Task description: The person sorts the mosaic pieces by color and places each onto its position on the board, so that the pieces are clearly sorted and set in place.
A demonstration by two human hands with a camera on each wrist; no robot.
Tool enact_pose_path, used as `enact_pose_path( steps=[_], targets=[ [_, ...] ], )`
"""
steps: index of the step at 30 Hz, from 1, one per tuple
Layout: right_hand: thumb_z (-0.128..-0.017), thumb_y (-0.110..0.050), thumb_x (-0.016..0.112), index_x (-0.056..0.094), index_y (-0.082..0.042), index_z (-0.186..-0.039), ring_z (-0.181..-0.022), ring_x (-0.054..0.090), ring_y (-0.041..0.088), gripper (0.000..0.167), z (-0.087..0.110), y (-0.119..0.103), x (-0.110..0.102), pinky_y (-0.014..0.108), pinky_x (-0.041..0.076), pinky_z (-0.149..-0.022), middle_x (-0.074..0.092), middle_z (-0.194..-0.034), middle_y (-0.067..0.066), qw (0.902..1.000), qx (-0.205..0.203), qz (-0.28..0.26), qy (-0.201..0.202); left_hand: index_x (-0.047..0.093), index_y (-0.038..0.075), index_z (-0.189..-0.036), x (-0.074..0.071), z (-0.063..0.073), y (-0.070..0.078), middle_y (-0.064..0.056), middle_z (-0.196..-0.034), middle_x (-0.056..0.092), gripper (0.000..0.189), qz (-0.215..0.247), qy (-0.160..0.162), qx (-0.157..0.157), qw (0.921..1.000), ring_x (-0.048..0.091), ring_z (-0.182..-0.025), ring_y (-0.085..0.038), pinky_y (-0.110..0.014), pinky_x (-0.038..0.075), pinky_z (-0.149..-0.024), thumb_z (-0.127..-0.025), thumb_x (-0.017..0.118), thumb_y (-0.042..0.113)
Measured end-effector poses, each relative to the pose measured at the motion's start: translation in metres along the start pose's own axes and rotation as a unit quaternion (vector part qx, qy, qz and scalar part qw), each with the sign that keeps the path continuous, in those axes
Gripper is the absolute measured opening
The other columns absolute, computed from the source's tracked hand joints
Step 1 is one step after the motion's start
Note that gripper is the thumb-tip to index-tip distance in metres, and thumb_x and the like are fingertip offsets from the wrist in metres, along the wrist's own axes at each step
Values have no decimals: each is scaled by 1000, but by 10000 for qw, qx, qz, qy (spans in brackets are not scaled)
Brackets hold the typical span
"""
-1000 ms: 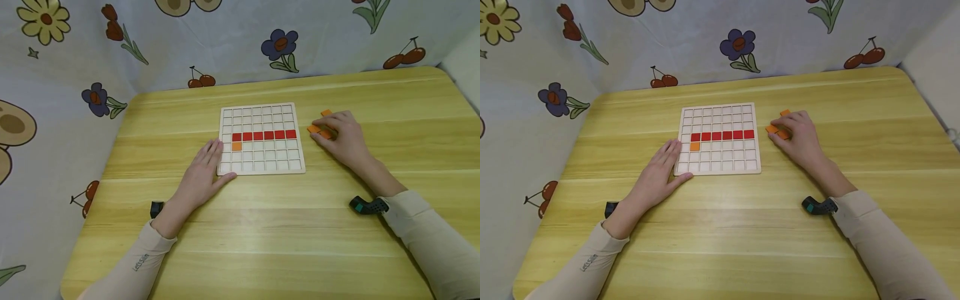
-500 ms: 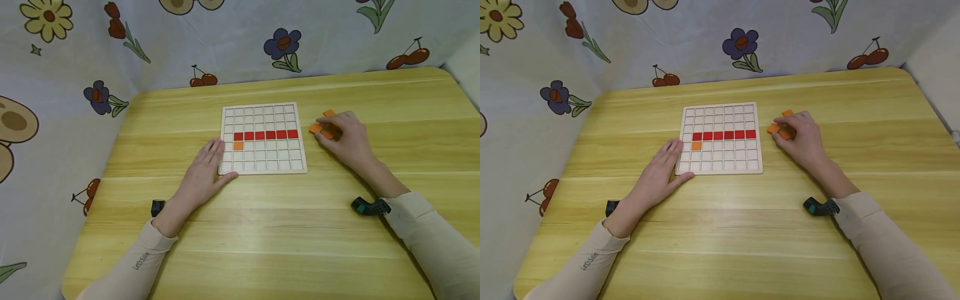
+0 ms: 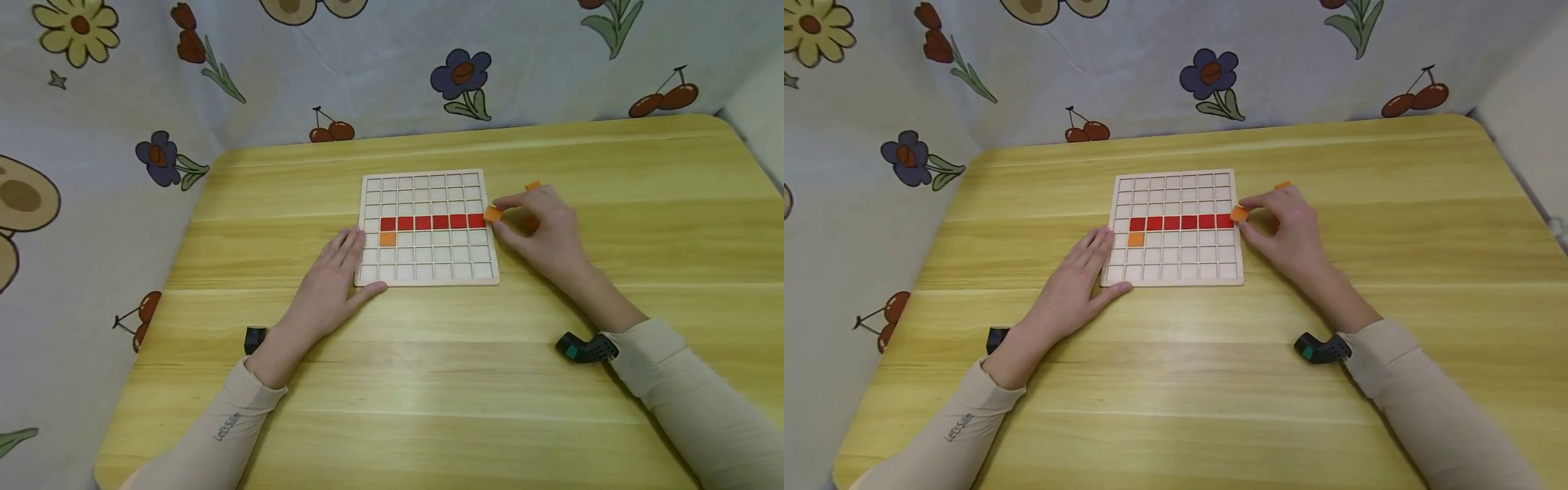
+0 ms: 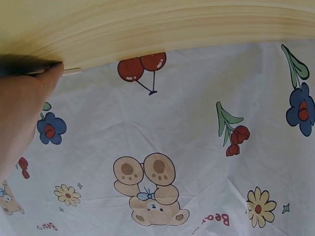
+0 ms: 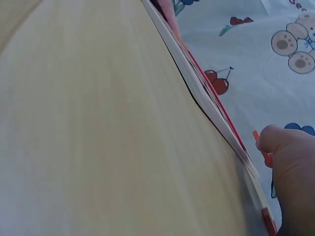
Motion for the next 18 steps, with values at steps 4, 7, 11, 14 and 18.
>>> enact_pose_path(
  steps=[4, 7, 11, 14, 18],
  targets=[
    [-87, -11, 83, 80, -8, -113, -99, 58, 25, 27, -5, -11, 16, 26, 38, -86, 79, -105, 6, 9998, 14, -134, -160, 16, 4, -169, 0, -1, 0, -13, -177, 17, 97, 19, 6, 29, 10000, 13, -165, -31, -44, 13, -135, -104, 48, 69],
    [-89, -13, 83, 80, -9, -114, -105, 58, 25, 25, -12, -24, 32, 33, 41, -87, 79, -107, 6, 9990, 6, -218, -397, 17, 3, -168, 1, -1, 0, -13, -176, 16, 97, 33, 25, 23, 10000, 13, -165, -32, -44, 13, -135, -104, 48, 68],
    [-90, -14, 83, 80, -10, -114, -106, 58, 23, 24, -19, -40, 52, 37, 46, -86, 78, -108, 5, 9970, -48, -338, -688, 17, 3, -168, 1, -2, 0, -13, -176, 16, 97, 36, 18, 16, 10000, 13, -165, -32, -44, 13, -135, -104, 48, 68],
    [-89, -14, 84, 81, -10, -112, -105, 59, 22, 23, -22, -50, 63, 37, 47, -88, 77, -107, 4, 9957, -94, -420, -826, 16, 3, -168, 1, -1, 0, -13, -176, 16, 98, 35, -9, 10, 10000, 13, -165, -32, -44, 13, -135, -103, 47, 69],
    [-89, -15, 85, 82, -11, -108, -105, 59, 21, 20, -27, -61, 76, 37, 48, -90, 78, -105, 3, 9938, -164, -542, -959, 17, 3, -168, 0, 1, -1, -14, -176, 17, 98, 29, -9, -21, 10000, 13, -165, -32, -44, 13, -135, -103, 48, 69]
  ],
)
Point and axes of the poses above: each hand's wrist, its own z-axis away from the middle knuckle, its own x-axis out of the palm, y = z × x, the point moved 7 cm from there along -z, towards the middle knuckle
